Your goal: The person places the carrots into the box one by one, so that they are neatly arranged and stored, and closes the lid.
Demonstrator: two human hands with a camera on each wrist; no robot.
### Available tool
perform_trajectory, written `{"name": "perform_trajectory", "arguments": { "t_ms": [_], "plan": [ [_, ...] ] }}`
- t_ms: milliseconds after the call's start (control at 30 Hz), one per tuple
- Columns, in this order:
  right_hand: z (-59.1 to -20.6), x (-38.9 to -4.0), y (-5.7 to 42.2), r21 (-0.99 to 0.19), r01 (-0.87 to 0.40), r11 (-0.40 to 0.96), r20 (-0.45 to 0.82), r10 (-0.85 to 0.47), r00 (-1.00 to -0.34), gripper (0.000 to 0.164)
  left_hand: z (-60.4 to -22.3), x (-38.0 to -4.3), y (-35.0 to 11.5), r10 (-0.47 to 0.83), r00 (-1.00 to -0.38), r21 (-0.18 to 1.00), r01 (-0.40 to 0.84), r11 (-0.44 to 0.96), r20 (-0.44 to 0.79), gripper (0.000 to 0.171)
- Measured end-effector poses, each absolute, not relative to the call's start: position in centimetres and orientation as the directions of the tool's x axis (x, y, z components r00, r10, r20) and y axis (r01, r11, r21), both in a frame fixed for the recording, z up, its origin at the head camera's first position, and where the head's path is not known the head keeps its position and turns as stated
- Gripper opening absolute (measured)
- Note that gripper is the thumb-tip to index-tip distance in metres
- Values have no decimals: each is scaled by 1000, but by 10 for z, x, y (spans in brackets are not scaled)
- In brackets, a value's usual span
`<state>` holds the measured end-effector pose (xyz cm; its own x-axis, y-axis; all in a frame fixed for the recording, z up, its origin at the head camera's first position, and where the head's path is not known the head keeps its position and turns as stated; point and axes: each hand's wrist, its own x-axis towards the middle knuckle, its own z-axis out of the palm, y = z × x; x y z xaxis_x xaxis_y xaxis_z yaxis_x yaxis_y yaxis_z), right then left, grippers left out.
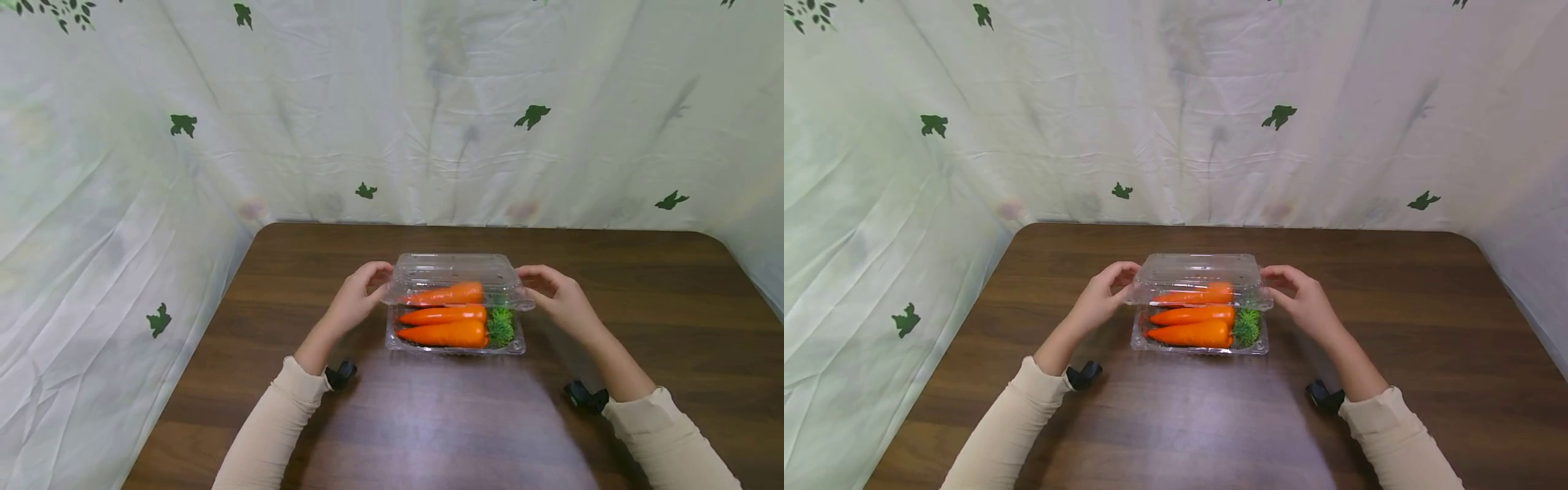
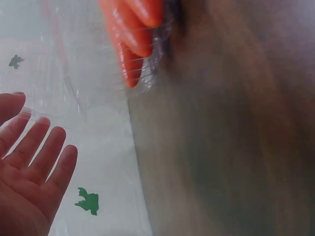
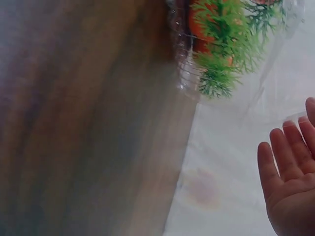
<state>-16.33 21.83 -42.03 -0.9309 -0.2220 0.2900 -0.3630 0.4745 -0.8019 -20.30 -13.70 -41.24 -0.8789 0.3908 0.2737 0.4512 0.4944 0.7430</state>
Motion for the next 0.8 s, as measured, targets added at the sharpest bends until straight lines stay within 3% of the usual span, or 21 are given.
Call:
{"name": "perform_trajectory", "arguments": {
  "t_ms": [300, 800],
  "plan": [
    [-431, -153, 217, -732, -426, 531, 341, -256, -905, 36, -423, -189, -139, 417, -865, 705, 479, 523, 279, 33],
    [-439, -139, 215, -696, -487, 527, 380, -305, -873, 42, -440, -167, -138, 387, -882, 749, 445, 490, 270, 43]
  ]
}}
